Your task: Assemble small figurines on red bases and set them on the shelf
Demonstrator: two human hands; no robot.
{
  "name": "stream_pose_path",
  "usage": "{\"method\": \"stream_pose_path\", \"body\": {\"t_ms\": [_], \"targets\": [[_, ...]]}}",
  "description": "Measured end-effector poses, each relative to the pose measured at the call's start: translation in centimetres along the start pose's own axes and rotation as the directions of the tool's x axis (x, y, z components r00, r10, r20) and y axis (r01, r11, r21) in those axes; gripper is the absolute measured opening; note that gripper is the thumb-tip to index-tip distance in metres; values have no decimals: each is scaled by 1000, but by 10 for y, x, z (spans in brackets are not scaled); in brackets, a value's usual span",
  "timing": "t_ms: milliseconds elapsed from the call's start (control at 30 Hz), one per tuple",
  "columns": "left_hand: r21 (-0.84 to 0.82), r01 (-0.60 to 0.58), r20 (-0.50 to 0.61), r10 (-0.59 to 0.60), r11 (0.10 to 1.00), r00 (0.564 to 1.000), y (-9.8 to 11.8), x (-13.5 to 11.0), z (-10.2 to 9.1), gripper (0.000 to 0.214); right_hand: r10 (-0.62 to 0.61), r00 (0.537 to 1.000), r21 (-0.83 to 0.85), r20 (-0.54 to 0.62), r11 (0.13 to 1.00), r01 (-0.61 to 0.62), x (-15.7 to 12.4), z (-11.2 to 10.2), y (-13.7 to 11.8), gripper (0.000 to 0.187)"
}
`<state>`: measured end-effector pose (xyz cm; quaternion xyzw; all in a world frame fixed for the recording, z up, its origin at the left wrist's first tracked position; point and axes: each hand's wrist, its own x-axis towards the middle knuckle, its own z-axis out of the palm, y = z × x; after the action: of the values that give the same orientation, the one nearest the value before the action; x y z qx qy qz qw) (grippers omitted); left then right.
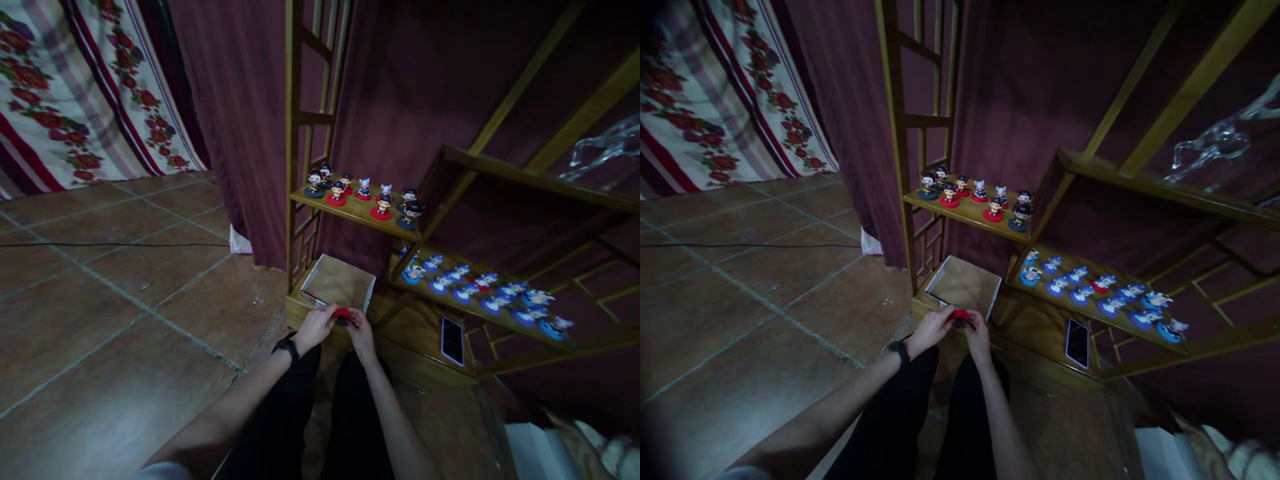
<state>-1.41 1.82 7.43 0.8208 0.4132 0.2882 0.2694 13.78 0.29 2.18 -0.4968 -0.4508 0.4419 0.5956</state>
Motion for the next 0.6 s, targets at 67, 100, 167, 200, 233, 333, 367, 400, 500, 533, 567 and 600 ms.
{"method": "stream_pose_path", "body": {"t_ms": [67,100,167,200,233,333,367,400,500,533,567,600], "targets": [[-314,154,6,-160,937,987,-12,7,8,26,45,999,24,20,999,-45,1,1,1,30],[-455,235,42,-243,859,969,-18,10,12,26,69,997,46,23,996,-70,1,2,1,30],[-648,382,155,-376,659,913,-28,15,18,28,107,994,89,24,990,-109,2,3,0,30],[-701,440,216,-421,561,881,-32,16,20,30,123,992,108,23,986,-125,3,4,-1,30],[-737,484,260,-463,472,847,-34,17,21,31,137,990,125,23,982,-139,3,4,-2,31],[-788,543,349,-516,291,782,-39,17,21,33,177,984,173,28,969,-179,3,4,-4,34],[-799,545,364,-517,254,775,-40,17,21,33,188,982,185,29,964,-190,3,3,-5,36],[-810,542,373,-517,224,771,-41,17,22,33,198,980,193,34,960,-201,3,3,-4,37],[-840,520,375,-526,156,763,-42,17,23,32,227,972,204,60,950,-235,5,3,-2,39],[-846,515,377,-528,139,761,-42,18,24,32,238,969,210,64,946,-246,6,3,-2,40],[-848,515,384,-526,124,759,-42,18,24,31,249,966,218,64,941,-257,7,3,-1,41],[-849,517,394,-522,110,757,-41,18,25,29,261,963,229,62,936,-268,7,3,-1,41]]}}
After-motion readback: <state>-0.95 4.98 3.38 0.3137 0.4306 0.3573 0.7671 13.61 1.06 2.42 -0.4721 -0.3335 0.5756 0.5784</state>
